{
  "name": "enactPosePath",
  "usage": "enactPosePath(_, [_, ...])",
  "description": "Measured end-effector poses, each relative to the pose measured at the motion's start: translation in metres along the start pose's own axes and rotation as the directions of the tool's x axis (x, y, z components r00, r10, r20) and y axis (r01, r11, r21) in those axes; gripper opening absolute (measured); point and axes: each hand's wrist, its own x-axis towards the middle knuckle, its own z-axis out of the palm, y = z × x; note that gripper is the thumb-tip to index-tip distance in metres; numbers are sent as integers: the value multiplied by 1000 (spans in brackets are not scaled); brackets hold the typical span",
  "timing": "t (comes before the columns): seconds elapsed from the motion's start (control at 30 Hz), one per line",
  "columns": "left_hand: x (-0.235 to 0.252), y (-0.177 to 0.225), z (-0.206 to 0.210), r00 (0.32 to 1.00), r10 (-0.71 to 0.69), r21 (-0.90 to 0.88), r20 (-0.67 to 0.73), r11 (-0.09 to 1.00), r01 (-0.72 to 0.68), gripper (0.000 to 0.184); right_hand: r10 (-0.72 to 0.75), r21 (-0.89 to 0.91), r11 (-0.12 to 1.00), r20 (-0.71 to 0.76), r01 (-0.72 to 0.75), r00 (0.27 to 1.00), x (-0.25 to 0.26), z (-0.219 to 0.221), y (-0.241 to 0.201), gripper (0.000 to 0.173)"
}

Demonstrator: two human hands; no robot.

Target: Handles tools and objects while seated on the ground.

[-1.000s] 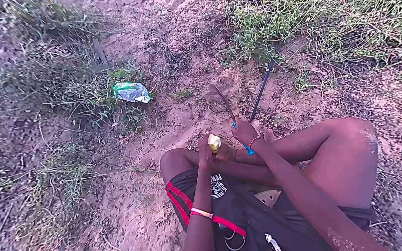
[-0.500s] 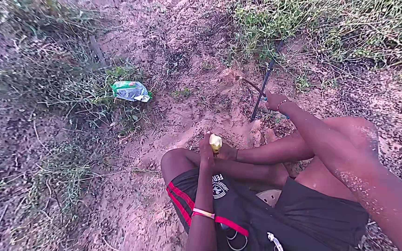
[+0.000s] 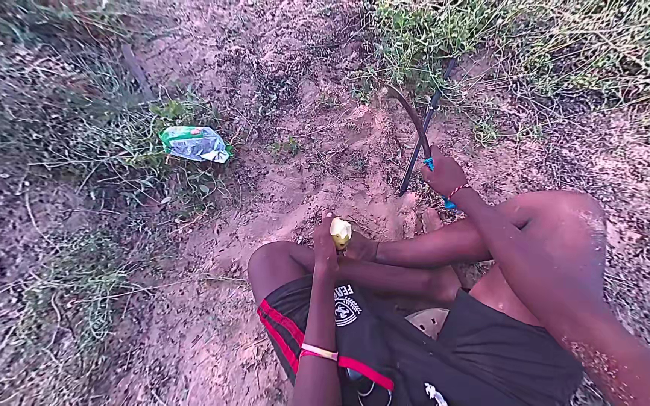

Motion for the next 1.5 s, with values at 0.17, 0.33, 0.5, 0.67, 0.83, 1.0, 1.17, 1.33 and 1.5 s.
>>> enactPosePath(0.17, [-3,2,1,1000,-1,3,-5,1000,1,43,26,87,996,9,-27,1000,15,19,13,46])
enactPosePath(0.33, [-2,-1,0,1000,22,20,5,1000,-22,43,59,-12,998,188,-58,980,27,33,27,44])
enactPosePath(0.5, [-2,-1,1,1000,25,15,-7,1000,-25,43,-36,-40,999,-4,36,999,5,4,-9,36])
enactPosePath(0.67, [1,0,2,1000,2,20,-14,1000,-1,45,-245,96,945,-428,313,870,-13,-1,-54,35])
enactPosePath(0.83, [2,-1,3,1000,-7,29,-7,1000,7,45,48,228,974,-139,-15,989,-30,35,-95,45])
enactPosePath(1.0, [4,1,0,1000,2,25,-20,1000,-1,44,262,335,863,347,-379,901,-18,78,-93,68])
enactPosePath(1.17, [5,2,4,999,-38,15,-32,999,38,44,293,538,727,317,-426,902,-57,64,-68,55])
enactPosePath(1.33, [3,0,1,1000,-13,15,-10,1000,13,43,338,613,704,153,-357,929,-86,56,-97,37])
enactPosePath(1.5, [1,2,0,1000,6,-53,-16,999,-7,45,162,577,811,-385,99,909,-77,30,-117,34])
